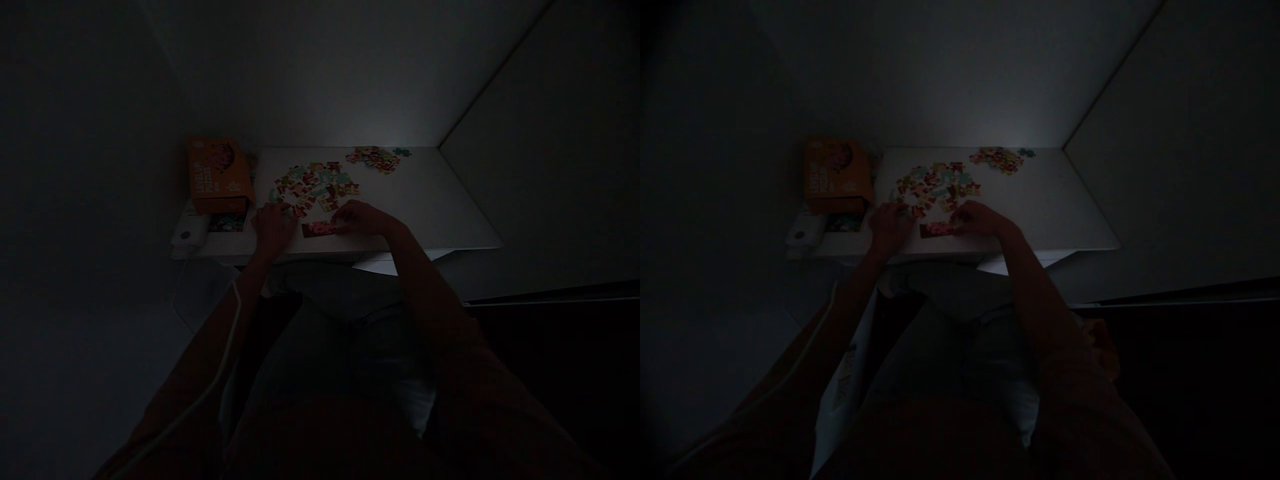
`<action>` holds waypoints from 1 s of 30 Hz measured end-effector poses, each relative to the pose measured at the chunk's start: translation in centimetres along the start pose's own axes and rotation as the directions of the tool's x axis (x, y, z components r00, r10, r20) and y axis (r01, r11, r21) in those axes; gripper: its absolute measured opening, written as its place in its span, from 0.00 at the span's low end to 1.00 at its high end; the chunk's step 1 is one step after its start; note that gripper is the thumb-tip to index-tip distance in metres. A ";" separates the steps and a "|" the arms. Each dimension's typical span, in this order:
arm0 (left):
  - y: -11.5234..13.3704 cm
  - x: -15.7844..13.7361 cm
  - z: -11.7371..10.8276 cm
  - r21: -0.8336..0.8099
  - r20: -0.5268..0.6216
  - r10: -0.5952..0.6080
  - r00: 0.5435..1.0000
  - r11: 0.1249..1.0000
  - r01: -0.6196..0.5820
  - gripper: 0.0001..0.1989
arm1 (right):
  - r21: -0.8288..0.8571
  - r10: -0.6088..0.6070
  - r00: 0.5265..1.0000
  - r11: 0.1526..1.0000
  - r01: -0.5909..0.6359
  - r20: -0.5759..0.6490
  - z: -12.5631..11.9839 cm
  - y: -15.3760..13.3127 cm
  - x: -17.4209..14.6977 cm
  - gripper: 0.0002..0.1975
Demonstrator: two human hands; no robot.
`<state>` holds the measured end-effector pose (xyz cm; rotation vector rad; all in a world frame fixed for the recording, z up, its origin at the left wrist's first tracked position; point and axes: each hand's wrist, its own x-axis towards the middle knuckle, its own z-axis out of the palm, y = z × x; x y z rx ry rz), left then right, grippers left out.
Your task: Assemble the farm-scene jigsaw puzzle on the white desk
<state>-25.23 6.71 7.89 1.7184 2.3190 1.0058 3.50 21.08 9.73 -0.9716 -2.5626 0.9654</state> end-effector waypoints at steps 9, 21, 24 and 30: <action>-0.1 -0.2 0.4 0.078 0.051 0.060 0.997 0.995 -0.064 0.18 | 0.035 0.017 1.000 0.999 -0.017 0.004 -0.3 0.9 -0.4 0.23; -1.9 2.8 0.2 0.090 0.052 0.023 0.998 0.996 -0.027 0.21 | 0.155 0.072 0.993 0.986 -0.057 -0.094 0.6 2.1 0.1 0.22; -1.8 2.5 0.2 0.061 -0.002 -0.014 1.000 0.998 0.014 0.20 | 0.163 0.062 0.993 0.986 -0.046 -0.100 0.6 2.2 0.2 0.23; -1.3 1.7 0.0 0.051 -0.007 -0.026 1.000 0.998 0.026 0.18 | 0.115 0.061 0.990 0.992 -0.046 -0.131 0.6 1.9 0.1 0.22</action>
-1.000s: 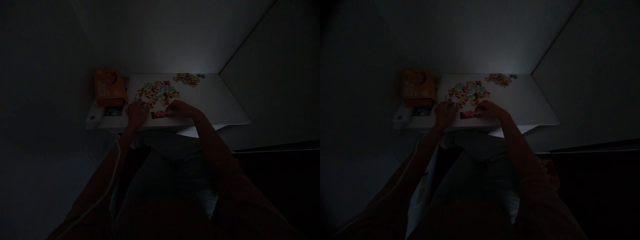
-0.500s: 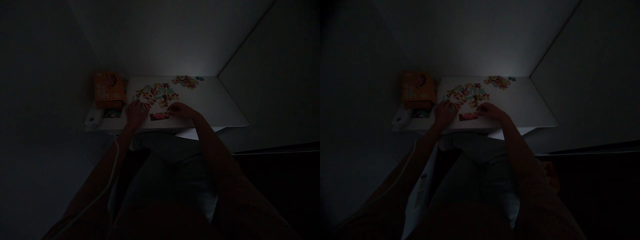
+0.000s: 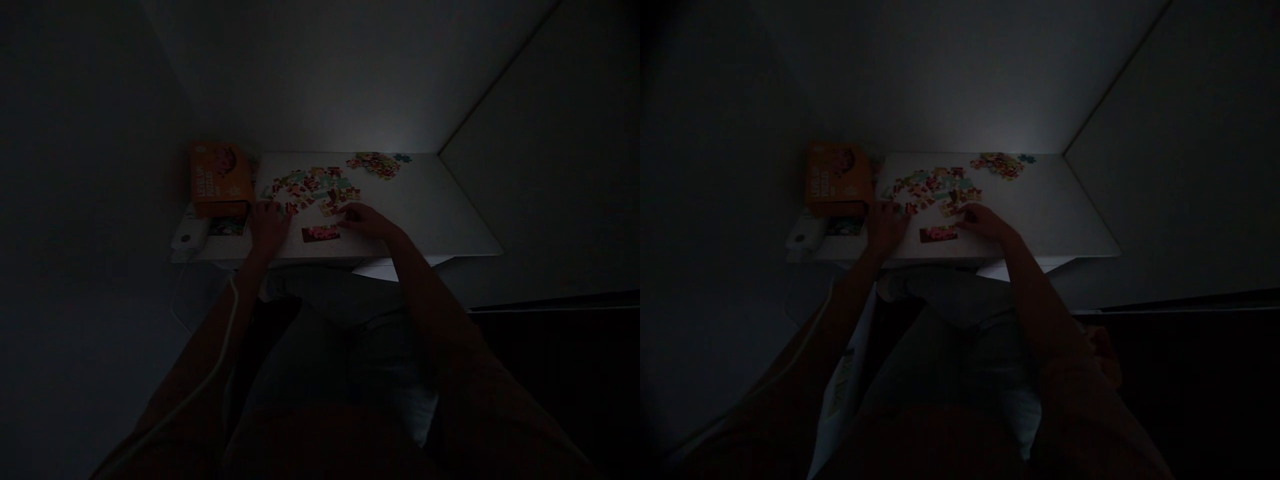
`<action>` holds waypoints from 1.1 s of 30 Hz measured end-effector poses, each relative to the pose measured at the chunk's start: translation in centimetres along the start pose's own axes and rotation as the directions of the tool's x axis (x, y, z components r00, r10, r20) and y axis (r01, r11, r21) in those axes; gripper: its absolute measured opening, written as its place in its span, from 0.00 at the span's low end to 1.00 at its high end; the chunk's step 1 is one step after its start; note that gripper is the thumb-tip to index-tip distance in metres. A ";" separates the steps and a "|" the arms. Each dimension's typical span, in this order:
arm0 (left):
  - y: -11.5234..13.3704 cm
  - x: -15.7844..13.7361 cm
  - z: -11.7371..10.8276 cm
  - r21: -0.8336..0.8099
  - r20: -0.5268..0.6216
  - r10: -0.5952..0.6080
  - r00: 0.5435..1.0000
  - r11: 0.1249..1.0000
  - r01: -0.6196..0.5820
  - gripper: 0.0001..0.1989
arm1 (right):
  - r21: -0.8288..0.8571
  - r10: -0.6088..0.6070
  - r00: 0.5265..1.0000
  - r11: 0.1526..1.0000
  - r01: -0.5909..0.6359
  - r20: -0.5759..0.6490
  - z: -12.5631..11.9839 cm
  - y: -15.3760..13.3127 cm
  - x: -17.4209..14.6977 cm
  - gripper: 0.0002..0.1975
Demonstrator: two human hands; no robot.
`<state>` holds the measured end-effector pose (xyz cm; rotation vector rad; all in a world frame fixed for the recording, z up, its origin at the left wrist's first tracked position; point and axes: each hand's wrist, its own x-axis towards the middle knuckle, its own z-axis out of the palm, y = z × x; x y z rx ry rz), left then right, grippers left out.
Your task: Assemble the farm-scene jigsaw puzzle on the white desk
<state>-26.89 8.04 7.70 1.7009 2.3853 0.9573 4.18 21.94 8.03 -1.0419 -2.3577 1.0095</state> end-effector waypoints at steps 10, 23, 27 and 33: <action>0.0 0.0 0.4 0.035 0.005 0.064 0.998 0.997 -0.064 0.22 | -0.035 0.012 1.000 0.999 -0.013 -0.026 0.4 -0.5 0.2 0.17; -0.1 0.3 0.1 -0.025 -0.021 -0.003 1.000 1.000 0.003 0.20 | -0.058 -0.025 0.999 0.998 0.023 -0.031 0.6 0.0 0.3 0.18; -0.4 0.5 0.0 -0.121 0.002 0.012 1.000 0.993 -0.012 0.20 | -0.054 -0.032 0.999 0.998 0.029 -0.044 0.7 -0.1 0.2 0.23; -1.2 0.9 0.0 -0.442 0.023 -0.017 1.000 0.897 0.025 0.21 | -0.044 -0.022 0.999 0.999 0.020 -0.028 0.7 -0.2 0.2 0.25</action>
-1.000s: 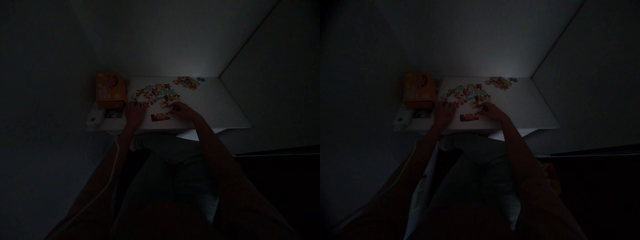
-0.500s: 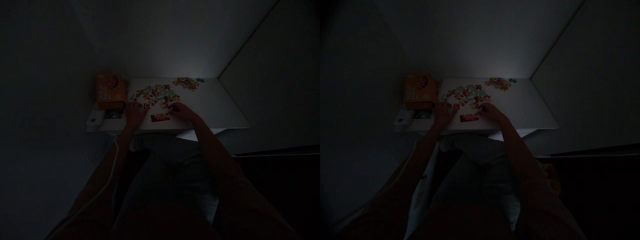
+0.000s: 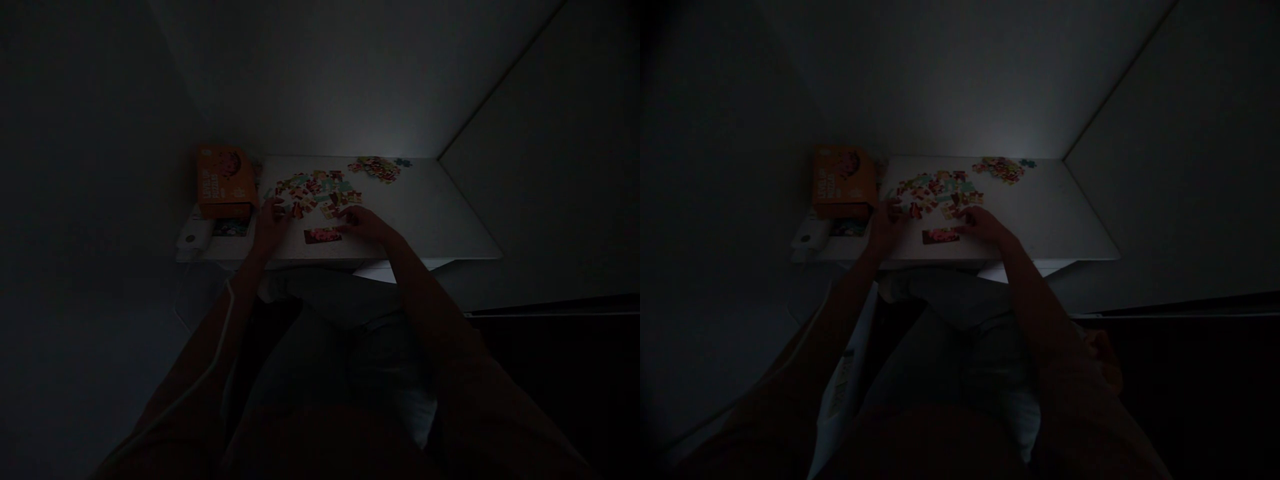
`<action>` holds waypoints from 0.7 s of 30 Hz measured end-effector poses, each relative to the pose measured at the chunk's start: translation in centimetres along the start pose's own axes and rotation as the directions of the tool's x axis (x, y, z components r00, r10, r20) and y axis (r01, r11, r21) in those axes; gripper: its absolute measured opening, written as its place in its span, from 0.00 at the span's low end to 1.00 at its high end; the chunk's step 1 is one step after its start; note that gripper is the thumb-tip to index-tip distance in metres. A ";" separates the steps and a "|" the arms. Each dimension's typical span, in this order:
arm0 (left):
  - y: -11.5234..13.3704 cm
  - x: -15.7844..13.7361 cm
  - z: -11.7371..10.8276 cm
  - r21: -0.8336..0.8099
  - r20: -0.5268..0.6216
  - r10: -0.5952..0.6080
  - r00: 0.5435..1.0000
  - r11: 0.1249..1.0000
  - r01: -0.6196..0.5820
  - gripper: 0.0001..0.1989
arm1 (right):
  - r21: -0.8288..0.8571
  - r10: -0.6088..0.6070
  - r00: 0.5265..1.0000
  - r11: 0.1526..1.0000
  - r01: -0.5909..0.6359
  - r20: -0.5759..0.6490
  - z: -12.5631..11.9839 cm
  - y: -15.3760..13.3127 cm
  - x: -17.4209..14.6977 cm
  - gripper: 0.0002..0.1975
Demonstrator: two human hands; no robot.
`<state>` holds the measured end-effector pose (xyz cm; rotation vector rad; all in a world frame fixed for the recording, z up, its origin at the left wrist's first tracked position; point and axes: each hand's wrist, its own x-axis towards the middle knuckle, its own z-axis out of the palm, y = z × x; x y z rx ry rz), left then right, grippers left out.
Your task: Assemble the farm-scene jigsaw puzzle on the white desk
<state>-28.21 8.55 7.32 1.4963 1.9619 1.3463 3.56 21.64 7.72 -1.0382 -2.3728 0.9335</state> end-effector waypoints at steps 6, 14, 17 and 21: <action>0.1 0.1 0.1 -0.170 -0.013 -0.095 0.995 0.981 0.091 0.16 | -0.007 0.031 0.999 0.999 -0.031 -0.016 0.2 0.1 0.1 0.24; -0.4 0.1 -0.1 -0.043 -0.070 -0.035 0.997 0.999 0.032 0.19 | -0.006 0.037 0.999 0.999 -0.037 -0.003 0.1 0.1 0.0 0.24; -1.0 0.3 0.2 -0.082 -0.075 -0.067 0.995 0.995 0.061 0.22 | -0.002 0.043 0.999 0.999 -0.043 -0.002 0.1 -0.1 0.0 0.24; -0.9 0.1 0.2 -0.048 -0.092 -0.062 0.994 0.997 0.058 0.25 | 0.001 0.046 0.999 0.999 -0.046 -0.006 0.1 -0.3 0.0 0.23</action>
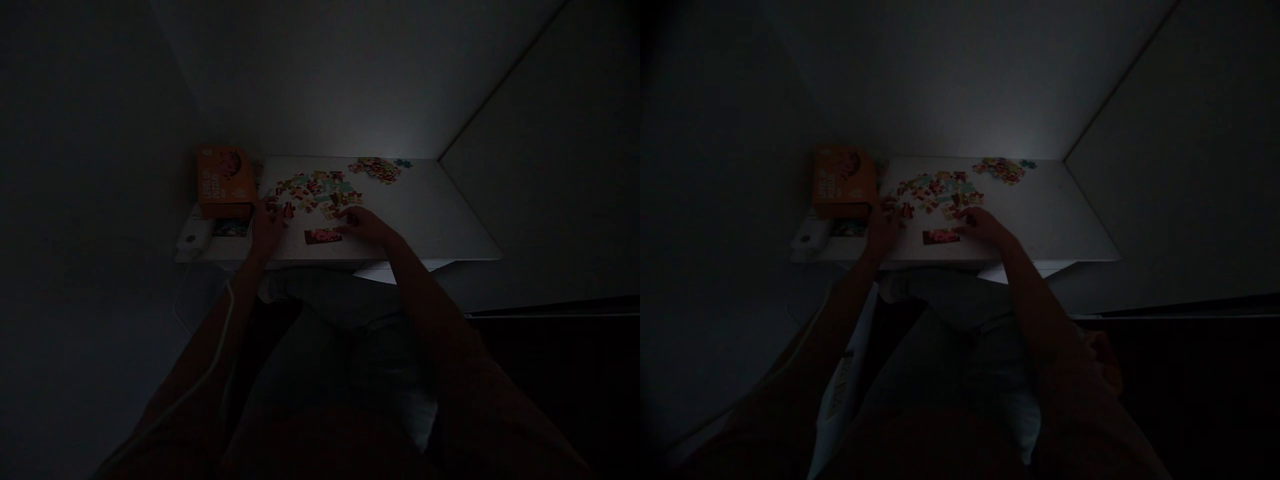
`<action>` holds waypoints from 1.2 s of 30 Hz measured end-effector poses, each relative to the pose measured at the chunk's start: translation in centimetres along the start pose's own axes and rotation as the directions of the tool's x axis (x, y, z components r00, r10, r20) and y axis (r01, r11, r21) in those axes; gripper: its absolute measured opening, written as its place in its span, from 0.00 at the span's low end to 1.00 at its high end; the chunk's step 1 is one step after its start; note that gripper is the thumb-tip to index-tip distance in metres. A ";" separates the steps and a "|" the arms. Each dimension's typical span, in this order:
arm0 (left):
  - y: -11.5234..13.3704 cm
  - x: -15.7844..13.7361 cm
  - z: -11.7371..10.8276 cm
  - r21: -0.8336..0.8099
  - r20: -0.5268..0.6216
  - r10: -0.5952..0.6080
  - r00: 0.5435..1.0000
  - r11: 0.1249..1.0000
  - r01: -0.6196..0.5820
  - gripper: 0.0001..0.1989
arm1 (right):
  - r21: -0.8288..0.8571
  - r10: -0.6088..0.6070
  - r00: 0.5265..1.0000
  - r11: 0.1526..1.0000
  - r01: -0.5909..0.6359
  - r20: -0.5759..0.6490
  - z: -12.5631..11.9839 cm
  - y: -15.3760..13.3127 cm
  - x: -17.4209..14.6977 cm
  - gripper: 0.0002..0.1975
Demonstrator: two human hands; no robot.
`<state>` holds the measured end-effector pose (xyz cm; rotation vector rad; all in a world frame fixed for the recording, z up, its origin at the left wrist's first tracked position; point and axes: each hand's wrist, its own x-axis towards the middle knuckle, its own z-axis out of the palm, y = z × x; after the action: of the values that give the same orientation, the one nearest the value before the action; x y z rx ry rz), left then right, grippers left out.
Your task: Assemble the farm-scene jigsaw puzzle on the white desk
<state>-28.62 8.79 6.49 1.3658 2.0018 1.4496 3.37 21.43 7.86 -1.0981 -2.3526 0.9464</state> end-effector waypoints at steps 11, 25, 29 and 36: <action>2.1 -1.1 -0.2 0.390 0.056 0.148 0.987 0.907 -0.158 0.10 | -0.028 -0.014 1.000 1.000 0.014 -0.012 0.1 0.2 0.1 0.22; 3.4 -2.2 0.1 0.562 0.398 0.233 0.888 0.703 -0.436 0.25 | -0.001 -0.050 0.998 0.999 0.050 -0.030 0.3 0.5 0.3 0.22; 3.5 -2.2 0.1 0.597 0.390 0.176 0.904 0.699 -0.394 0.29 | -0.005 -0.053 0.998 0.999 0.053 -0.038 0.2 0.9 0.4 0.20; 3.1 -2.0 0.3 0.623 0.356 0.162 0.920 0.693 -0.363 0.32 | -0.251 -0.146 0.980 0.962 0.110 -0.132 0.3 2.1 0.8 0.24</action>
<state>-25.83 7.37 8.49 2.0916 2.3056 0.5135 3.78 22.92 6.16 -1.0482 -2.4254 0.5209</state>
